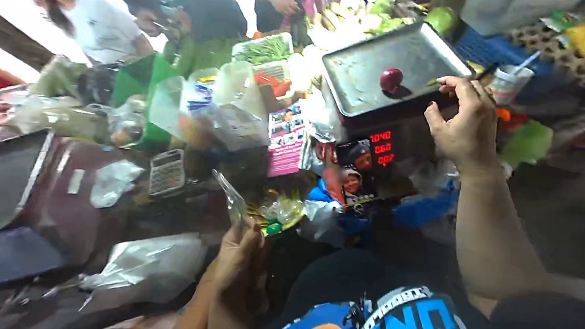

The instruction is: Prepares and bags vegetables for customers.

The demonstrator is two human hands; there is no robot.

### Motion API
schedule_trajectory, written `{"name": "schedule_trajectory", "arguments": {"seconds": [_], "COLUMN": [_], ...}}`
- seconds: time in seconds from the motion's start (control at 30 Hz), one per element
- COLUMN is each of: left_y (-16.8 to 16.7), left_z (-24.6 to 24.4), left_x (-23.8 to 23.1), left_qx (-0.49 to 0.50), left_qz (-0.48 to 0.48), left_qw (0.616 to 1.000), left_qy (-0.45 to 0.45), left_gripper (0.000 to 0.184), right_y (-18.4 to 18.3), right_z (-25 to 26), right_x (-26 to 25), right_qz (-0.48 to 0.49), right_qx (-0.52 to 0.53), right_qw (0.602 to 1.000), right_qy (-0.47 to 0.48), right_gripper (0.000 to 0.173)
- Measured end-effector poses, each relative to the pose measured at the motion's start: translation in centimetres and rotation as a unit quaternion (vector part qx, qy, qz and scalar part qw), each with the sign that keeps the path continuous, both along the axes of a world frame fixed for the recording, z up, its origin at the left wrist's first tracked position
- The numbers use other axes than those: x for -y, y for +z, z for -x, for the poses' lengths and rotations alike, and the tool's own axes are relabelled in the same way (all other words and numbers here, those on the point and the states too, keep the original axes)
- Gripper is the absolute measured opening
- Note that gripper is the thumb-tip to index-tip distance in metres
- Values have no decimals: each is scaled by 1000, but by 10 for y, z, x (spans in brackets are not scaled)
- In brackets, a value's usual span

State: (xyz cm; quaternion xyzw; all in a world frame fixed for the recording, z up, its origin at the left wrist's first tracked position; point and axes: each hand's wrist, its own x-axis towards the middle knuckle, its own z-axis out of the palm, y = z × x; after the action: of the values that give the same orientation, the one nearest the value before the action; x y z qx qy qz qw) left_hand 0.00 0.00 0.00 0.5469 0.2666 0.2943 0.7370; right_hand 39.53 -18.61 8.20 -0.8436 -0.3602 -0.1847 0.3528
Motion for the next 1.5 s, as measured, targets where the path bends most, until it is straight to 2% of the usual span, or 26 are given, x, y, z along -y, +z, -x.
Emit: {"name": "schedule_trajectory", "arguments": {"seconds": [0.03,0.1,0.17,0.23,0.33,0.53,0.67,0.83,0.9,1.0,1.1,1.2,1.27,1.33,1.4,1.5], "left_y": [-19,-40,-52,-61,-55,-30,-29,-39,-39,-39,-39,-16,13,48,83,111], "left_z": [-4,-2,6,10,0,-37,-54,-57,-59,-61,-59,-65,-75,-96,-126,-185], "left_x": [11,28,33,31,22,18,25,32,32,33,31,24,17,8,4,-11], "left_qx": [-39,-104,-125,-128,-161,-161,-118,-111,-117,-106,-93,-171,-166,-101,-17,78], "left_qz": [34,68,87,98,78,-8,-10,-11,-11,0,-73,-250,-341,-379,-370,-398], "left_qw": [999,992,987,984,978,984,992,993,993,994,993,953,925,920,929,914], "left_qy": [14,34,55,82,111,70,54,25,22,30,9,-8,-29,-29,0,32], "left_gripper": [6,17,22,22,22,16,19,19,21,36,36,31,31,25,16,25], "right_y": [-7,-24,-53,-86,-115,-121,-118,-102,-97,-85,-85,-101,-112,-111,-100,-62], "right_z": [0,3,6,14,16,14,16,19,22,30,47,63,66,59,48,21], "right_x": [12,36,53,62,62,56,69,56,48,49,58,70,82,95,107,119], "right_qz": [7,30,64,84,58,134,141,141,142,138,99,130,148,134,109,59], "right_qx": [3,-23,-64,-85,-33,27,25,19,1,-59,-109,-144,-146,-131,-104,-19], "right_qw": [1000,998,995,993,998,990,989,989,990,989,988,976,974,980,988,997], "right_qy": [-22,-48,-35,-20,-13,-24,-33,-27,-25,-12,56,98,87,62,26,-53], "right_gripper": [35,28,28,31,35,40,36,37,36,35,36,34,34,33,32,31]}}
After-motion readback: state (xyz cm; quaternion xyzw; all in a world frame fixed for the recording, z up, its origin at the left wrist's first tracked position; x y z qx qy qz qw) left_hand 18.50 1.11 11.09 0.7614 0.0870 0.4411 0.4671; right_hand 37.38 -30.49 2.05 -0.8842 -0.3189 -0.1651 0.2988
